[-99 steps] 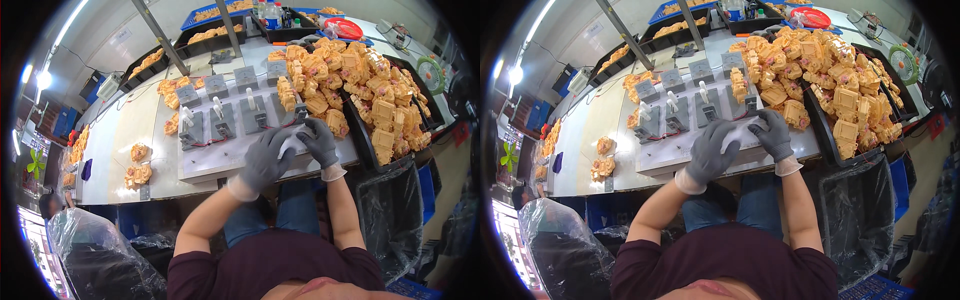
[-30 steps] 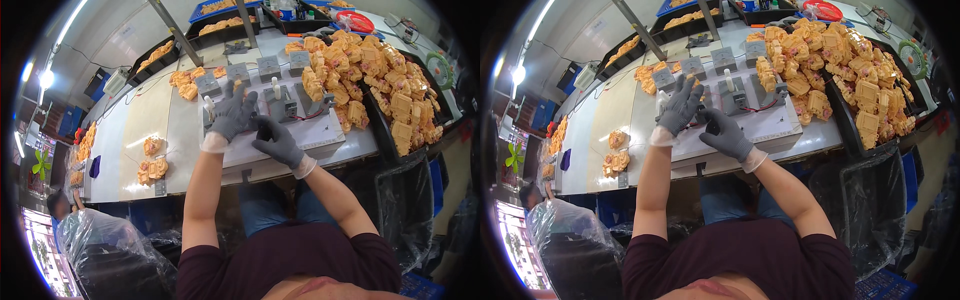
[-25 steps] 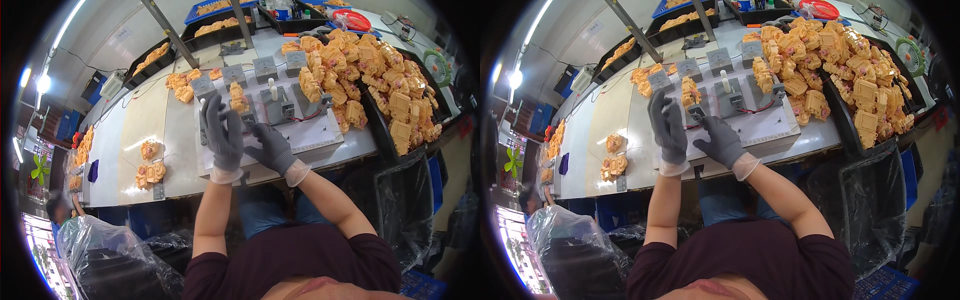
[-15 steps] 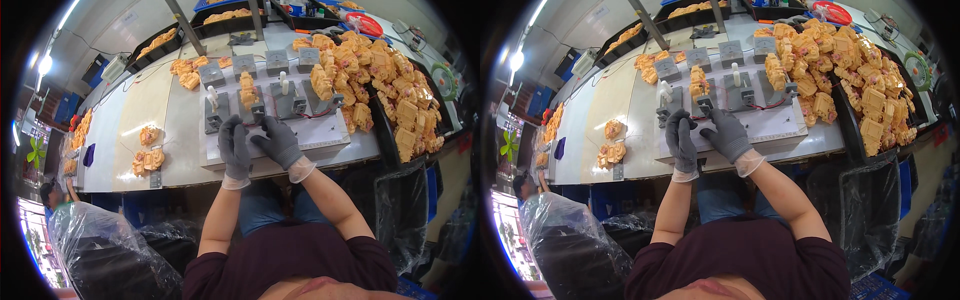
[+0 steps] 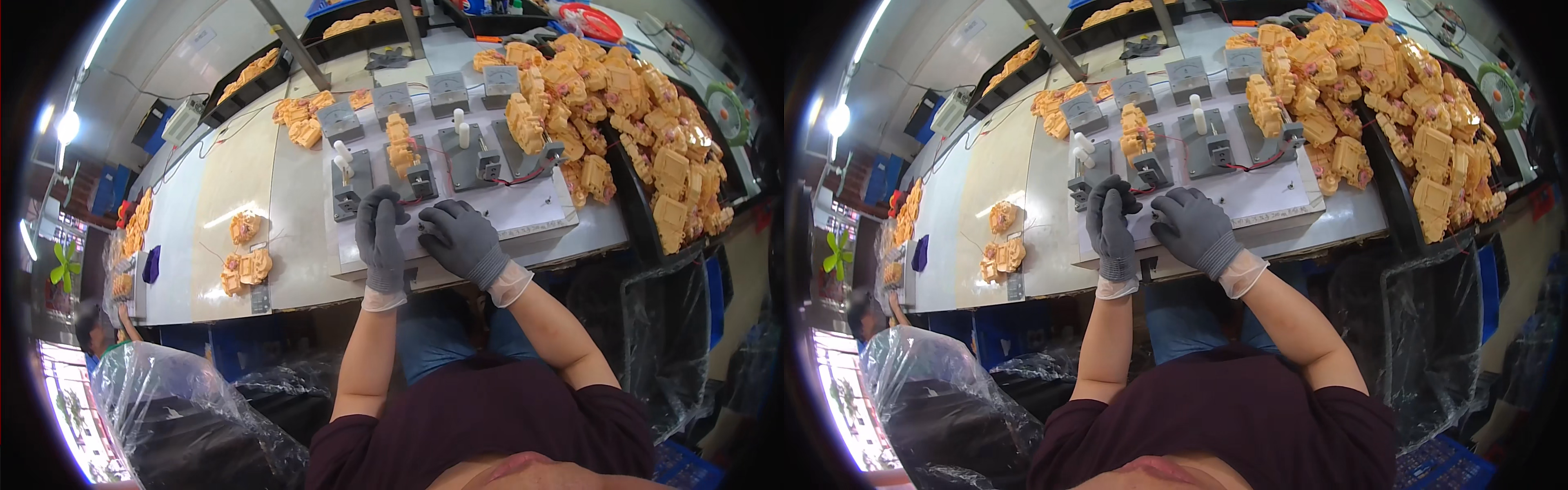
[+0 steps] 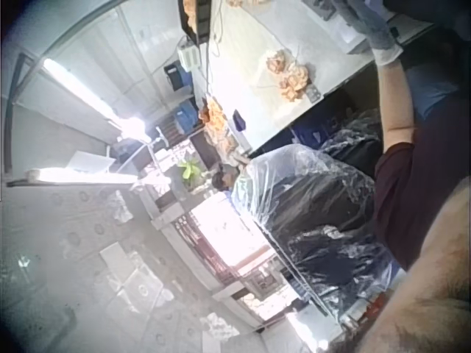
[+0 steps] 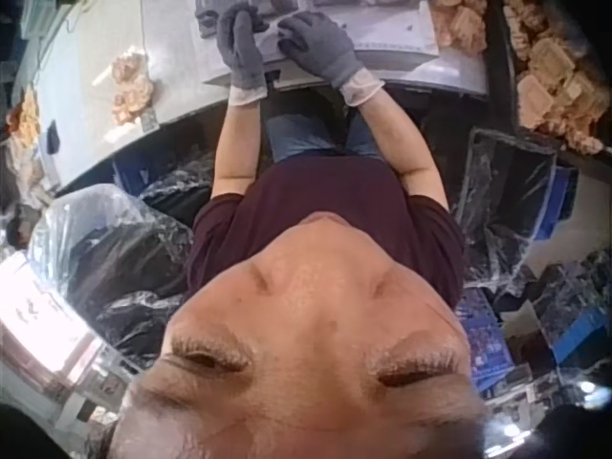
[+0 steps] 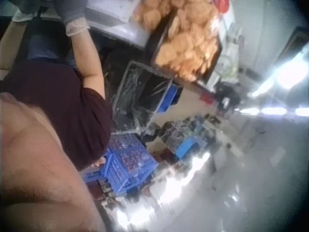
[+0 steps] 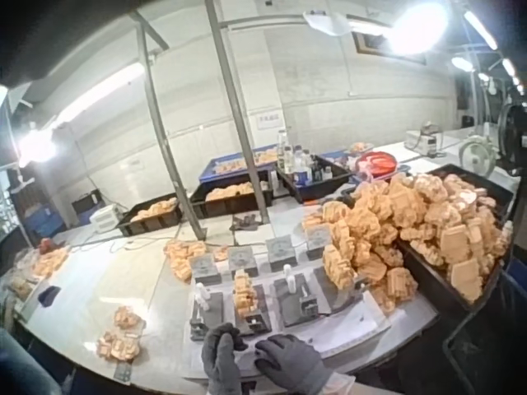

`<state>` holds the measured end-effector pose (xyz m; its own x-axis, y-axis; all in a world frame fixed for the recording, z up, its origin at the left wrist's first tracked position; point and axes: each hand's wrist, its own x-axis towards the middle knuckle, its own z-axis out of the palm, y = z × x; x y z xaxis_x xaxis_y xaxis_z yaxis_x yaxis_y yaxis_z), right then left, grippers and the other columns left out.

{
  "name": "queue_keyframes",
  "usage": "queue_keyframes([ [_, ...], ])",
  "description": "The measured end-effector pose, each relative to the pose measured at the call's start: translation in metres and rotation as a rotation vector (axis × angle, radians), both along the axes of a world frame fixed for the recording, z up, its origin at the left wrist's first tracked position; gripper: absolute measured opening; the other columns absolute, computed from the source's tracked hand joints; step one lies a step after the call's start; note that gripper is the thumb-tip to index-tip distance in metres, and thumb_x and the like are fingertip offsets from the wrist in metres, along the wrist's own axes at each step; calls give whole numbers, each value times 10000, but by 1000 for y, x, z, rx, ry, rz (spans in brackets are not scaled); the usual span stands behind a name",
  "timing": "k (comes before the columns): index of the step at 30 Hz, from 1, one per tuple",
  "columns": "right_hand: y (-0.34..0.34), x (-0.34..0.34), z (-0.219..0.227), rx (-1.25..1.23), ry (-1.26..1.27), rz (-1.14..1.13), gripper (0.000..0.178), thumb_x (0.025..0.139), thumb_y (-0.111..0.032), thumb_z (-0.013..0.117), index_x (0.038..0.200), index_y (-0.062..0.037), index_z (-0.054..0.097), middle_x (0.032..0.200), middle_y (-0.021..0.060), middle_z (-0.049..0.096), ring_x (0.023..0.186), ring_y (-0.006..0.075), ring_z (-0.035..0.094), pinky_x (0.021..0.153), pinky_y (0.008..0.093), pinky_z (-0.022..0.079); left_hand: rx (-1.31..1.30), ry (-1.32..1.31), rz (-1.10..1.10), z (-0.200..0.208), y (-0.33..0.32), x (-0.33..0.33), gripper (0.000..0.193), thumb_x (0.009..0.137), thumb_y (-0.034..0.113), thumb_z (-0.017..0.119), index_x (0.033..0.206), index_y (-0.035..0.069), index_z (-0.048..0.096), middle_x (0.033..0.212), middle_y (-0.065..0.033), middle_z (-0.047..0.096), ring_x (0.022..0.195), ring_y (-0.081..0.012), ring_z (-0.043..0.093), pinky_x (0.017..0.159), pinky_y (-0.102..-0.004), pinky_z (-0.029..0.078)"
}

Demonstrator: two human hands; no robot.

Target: The person assembles small electronic components by hand. They pick up yellow plastic housings and insert them into metal fixtures on a workbench, then connect red and black wires to terminals on the fixtures. The person repeats this process for multiple units, moving finished items to a pile on the right.

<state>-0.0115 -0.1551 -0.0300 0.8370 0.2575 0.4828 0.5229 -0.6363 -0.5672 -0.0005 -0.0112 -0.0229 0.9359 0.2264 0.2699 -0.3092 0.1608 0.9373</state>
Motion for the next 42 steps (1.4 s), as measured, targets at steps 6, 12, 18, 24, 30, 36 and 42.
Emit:
queue_keyframes([
  [6, -3, -1, -1, -7, 24, 30, 336, 736, -246, 663, 1023, -111, 553, 952, 86, 568, 883, 306, 565, 689, 414, 504, 45, 0, 65, -2, -3, 2, 264, 929, 161, 453, 1104, -11, 548, 910, -71, 598, 751, -122, 553, 655, -267, 481],
  [12, -4, 1, -5, 33, 3, 41, 300, 755, -234, 626, 1007, -95, 542, 919, 88, 557, 866, 297, 558, 673, 414, 506, 71, 40, 83, -4, -3, 5, 288, 926, 184, 458, 1125, -9, 538, 935, -86, 602, 766, -136, 572, 664, -271, 482],
  [18, 1, 1, -8, 12, 7, -36, 269, 758, -232, 607, 981, -90, 559, 911, 94, 557, 850, 289, 559, 663, 404, 512, 26, 45, 84, -6, -4, 7, 299, 929, 178, 449, 1150, -10, 523, 969, -87, 591, 794, -136, 565, 686, -276, 481],
  [24, -5, 12, -13, -1, -26, 104, 187, 763, -221, 596, 889, -82, 594, 889, 93, 551, 845, 283, 561, 663, 392, 512, 35, 55, 120, -6, -4, 9, 300, 924, 177, 454, 1148, -9, 526, 967, -90, 591, 793, -145, 568, 691, -291, 484],
  [30, -8, 13, -13, 11, -31, 157, 182, 772, -217, 596, 897, -85, 591, 872, 93, 551, 849, 288, 563, 664, 392, 507, 7, 46, 105, -7, -3, 10, 286, 923, 181, 463, 1126, -5, 539, 956, -86, 592, 787, -141, 568, 684, -280, 482],
  [36, -5, 4, 0, 18, 62, 65, 315, 762, -231, 623, 1044, -103, 565, 935, 103, 568, 880, 307, 561, 696, 409, 502, -31, 68, 108, -3, -3, 7, 264, 922, 169, 476, 1110, -1, 551, 929, -67, 602, 790, -126, 569, 695, -265, 480],
  [42, -2, 4, 0, -30, 8, 42, 383, 757, -240, 629, 1098, -88, 546, 962, 118, 578, 880, 315, 574, 688, 421, 505, -34, 35, 76, -3, 0, 5, 264, 927, 160, 451, 1111, -1, 550, 920, -75, 601, 763, -135, 570, 676, -270, 484],
])
